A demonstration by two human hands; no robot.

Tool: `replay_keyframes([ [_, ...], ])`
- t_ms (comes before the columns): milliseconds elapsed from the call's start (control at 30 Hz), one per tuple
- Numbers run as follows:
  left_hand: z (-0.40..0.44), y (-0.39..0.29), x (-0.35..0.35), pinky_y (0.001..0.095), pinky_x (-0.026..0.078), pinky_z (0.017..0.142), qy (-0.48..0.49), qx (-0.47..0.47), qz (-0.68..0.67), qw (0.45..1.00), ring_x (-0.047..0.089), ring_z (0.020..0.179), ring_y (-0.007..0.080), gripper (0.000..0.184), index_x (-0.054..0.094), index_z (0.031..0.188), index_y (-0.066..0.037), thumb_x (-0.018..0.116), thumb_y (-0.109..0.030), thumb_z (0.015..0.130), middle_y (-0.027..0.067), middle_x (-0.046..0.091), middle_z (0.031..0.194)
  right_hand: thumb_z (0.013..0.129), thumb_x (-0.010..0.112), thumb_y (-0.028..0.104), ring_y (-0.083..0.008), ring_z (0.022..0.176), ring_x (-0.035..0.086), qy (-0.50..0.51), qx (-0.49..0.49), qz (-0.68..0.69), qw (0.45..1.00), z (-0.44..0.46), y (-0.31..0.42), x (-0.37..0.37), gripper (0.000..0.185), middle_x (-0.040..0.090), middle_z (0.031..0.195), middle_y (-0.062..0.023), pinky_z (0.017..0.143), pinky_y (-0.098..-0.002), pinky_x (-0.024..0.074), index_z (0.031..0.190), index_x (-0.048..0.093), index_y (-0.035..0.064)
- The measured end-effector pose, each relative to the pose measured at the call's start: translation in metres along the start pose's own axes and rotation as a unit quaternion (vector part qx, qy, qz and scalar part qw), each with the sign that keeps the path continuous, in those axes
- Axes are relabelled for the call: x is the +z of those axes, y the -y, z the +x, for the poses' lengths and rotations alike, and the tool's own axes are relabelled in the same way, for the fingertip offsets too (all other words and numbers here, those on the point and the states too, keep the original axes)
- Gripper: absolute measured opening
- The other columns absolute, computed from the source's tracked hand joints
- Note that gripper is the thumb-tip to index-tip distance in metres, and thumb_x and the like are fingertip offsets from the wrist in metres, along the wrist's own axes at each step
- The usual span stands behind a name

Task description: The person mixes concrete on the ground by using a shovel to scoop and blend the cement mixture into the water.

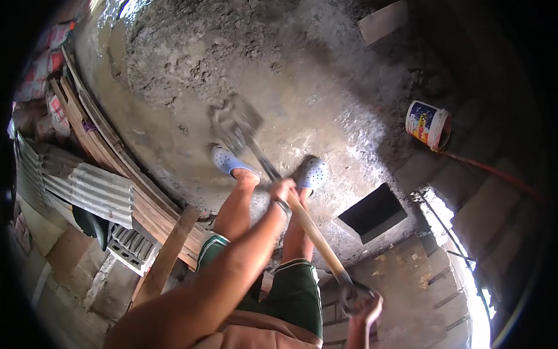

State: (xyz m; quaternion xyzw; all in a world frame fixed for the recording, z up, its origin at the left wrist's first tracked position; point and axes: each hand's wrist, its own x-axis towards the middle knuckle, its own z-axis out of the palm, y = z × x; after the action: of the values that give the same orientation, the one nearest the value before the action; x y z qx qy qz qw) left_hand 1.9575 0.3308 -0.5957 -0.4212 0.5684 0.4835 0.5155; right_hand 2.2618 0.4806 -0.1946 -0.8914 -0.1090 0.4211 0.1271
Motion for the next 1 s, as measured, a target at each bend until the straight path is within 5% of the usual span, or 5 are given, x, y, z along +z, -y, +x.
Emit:
replay_keyframes([
  [433,-0.155,-0.360,-0.013,0.0296,0.042,0.051,0.069,0.154,-0.230,0.958,0.043,0.053,0.0134,0.022,0.047,0.074,-0.012,0.068,-0.012,0.083,-0.0006,0.044,0.064,0.084,0.057,0.034,-0.0138,0.048,0.046,0.223,-0.208,-0.002,0.952,-0.164,0.048,0.161,0.027,0.047,0.060,-0.0014,0.050,-0.0308,0.0412,0.072,0.043,0.0140],
  [600,-0.217,-0.447,0.008,0.0310,0.042,0.055,0.271,0.247,-0.296,0.882,0.046,0.058,0.0147,0.020,0.048,0.078,-0.013,0.067,-0.018,0.081,0.0006,0.046,0.067,0.067,0.070,0.021,-0.0250,0.057,0.052,0.399,-0.755,-0.141,0.502,-0.191,0.103,0.187,0.024,0.049,0.061,-0.0061,0.061,-0.0366,0.0448,0.063,0.051,0.0068],
  [700,-0.156,-0.437,0.001,0.0333,0.042,0.056,0.052,0.218,-0.157,0.962,0.045,0.058,0.0164,0.024,0.048,0.082,-0.013,0.071,-0.022,0.079,-0.0001,0.044,0.069,0.063,0.076,0.030,-0.0292,0.086,0.052,0.480,-0.709,-0.325,0.401,-0.124,0.072,0.220,0.028,0.054,0.083,-0.0063,0.087,-0.0483,0.0384,0.076,0.063,0.0093],
  [833,-0.190,-0.349,0.033,0.0368,0.044,0.057,0.053,0.186,-0.143,0.971,0.049,0.061,0.0182,0.025,0.051,0.086,-0.011,0.072,-0.023,0.080,0.0017,0.048,0.073,0.061,0.074,0.020,-0.0305,0.083,0.053,0.483,-0.642,-0.287,0.522,-0.084,0.075,0.147,0.018,0.055,0.077,-0.0078,0.090,-0.0495,0.0379,0.067,0.062,0.0080],
  [1000,-0.209,-0.214,0.096,0.0284,0.043,0.053,0.146,0.099,-0.265,0.948,0.047,0.054,0.0127,0.022,0.051,0.077,-0.012,0.071,-0.019,0.083,0.0006,0.050,0.067,0.084,0.064,0.031,-0.0168,0.064,0.054,0.336,-0.208,-0.027,0.918,-0.073,0.090,0.002,0.034,0.060,0.069,-0.0048,0.064,-0.0318,0.0430,0.061,0.057,0.0062],
])
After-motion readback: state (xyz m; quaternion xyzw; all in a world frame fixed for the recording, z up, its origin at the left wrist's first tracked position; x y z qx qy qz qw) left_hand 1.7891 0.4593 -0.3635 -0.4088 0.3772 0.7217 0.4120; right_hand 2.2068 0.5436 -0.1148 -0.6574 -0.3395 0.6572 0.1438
